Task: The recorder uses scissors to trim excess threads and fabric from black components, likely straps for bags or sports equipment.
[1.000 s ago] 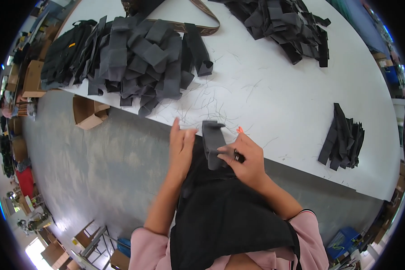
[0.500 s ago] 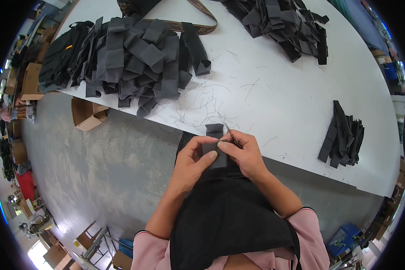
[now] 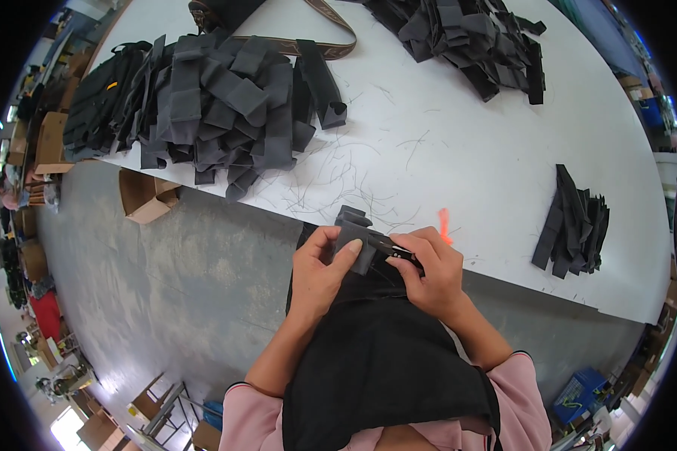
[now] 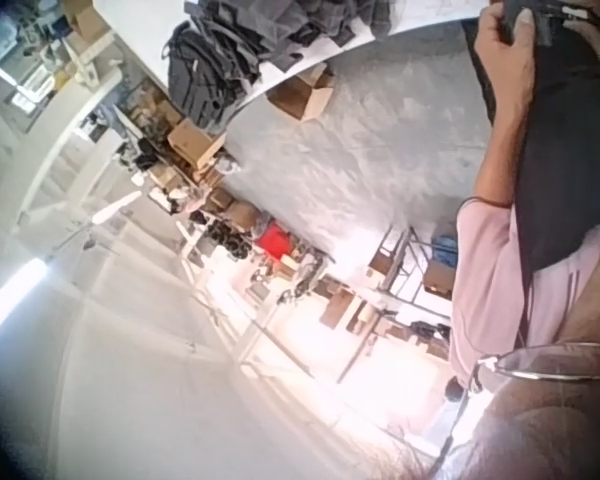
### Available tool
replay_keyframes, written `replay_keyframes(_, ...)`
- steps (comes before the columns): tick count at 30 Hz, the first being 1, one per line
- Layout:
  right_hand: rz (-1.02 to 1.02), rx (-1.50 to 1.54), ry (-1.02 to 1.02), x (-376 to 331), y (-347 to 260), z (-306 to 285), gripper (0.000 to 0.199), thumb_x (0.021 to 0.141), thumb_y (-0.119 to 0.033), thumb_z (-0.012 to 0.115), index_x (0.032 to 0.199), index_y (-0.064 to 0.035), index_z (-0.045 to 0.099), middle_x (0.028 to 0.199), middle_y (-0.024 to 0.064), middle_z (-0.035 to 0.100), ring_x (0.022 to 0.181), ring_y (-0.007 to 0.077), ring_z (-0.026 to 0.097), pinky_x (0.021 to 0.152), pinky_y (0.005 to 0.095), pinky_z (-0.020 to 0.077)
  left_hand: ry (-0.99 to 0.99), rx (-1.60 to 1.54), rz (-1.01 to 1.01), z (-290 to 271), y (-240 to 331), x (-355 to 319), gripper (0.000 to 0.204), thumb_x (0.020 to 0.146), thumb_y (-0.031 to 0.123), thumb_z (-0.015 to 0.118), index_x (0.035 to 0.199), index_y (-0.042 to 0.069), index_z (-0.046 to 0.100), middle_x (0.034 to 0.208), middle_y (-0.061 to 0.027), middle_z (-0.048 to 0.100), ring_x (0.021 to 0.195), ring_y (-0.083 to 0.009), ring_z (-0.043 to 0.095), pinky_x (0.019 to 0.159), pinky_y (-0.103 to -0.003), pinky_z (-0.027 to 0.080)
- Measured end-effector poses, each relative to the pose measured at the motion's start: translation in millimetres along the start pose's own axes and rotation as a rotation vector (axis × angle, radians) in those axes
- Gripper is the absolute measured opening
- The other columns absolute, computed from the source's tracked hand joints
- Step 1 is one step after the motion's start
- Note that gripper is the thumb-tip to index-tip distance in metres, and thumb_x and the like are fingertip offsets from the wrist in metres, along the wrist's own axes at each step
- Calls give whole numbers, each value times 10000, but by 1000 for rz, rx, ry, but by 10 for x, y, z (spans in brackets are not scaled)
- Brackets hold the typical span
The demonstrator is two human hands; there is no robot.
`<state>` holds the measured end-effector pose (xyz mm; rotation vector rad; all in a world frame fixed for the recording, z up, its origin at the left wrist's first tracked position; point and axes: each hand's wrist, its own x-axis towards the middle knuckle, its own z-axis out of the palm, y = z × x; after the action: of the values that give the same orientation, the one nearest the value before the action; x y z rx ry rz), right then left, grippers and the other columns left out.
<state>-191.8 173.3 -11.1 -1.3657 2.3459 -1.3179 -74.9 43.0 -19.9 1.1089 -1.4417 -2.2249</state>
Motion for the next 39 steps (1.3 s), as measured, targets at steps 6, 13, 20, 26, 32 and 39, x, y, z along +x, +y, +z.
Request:
replay_keyframes(6,-123,-117,25,-30,56,46,298,670,-51,722,954,-61,630,783,52,597,563,208,557,483,294,425,-1,-41,-23,37,43,-32,152,831,70,651,951,-2,592,867,-6,615,784,-41,532,707,-189,439)
replay_keyframes(13,-69,-5,101,46,-47,-34,323,661,-44,723,973,-50,636,817,60,575,553,184,542,484,284,428,-24,-2,-30,32,41,-51,138,832,75,653,938,4,601,838,7,617,751,-34,532,683,-185,439)
replay_keyframes(20,-127,-120,-10,65,-47,-16,336,648,-17,706,975,-48,636,825,61,539,567,173,541,488,276,421,-55,122,-40,44,59,-57,150,823,101,662,928,6,614,804,5,621,725,-32,527,661,-185,427)
replay_keyframes(26,-35,81,-75,64,-10,4,320,666,-6,693,979,-44,636,803,70,532,576,192,543,500,290,438,-89,101,-49,-7,27,-56,159,821,103,664,934,3,614,806,3,621,724,-35,527,670,-185,425)
replay_keyframes(32,-18,134,-69,67,-11,17,304,681,-13,693,978,-53,643,778,78,529,596,196,548,484,289,436,-133,76,-67,-52,2,-49,173,820,100,667,951,3,609,812,0,622,733,-35,532,674,-186,430)
replay_keyframes(39,-9,41,-38,7,-62,36,306,675,-4,708,971,-43,642,741,57,525,564,182,542,471,278,429,-197,115,-76,-79,12,-61,189,812,90,673,966,2,609,811,3,623,733,-36,537,663,-187,434)
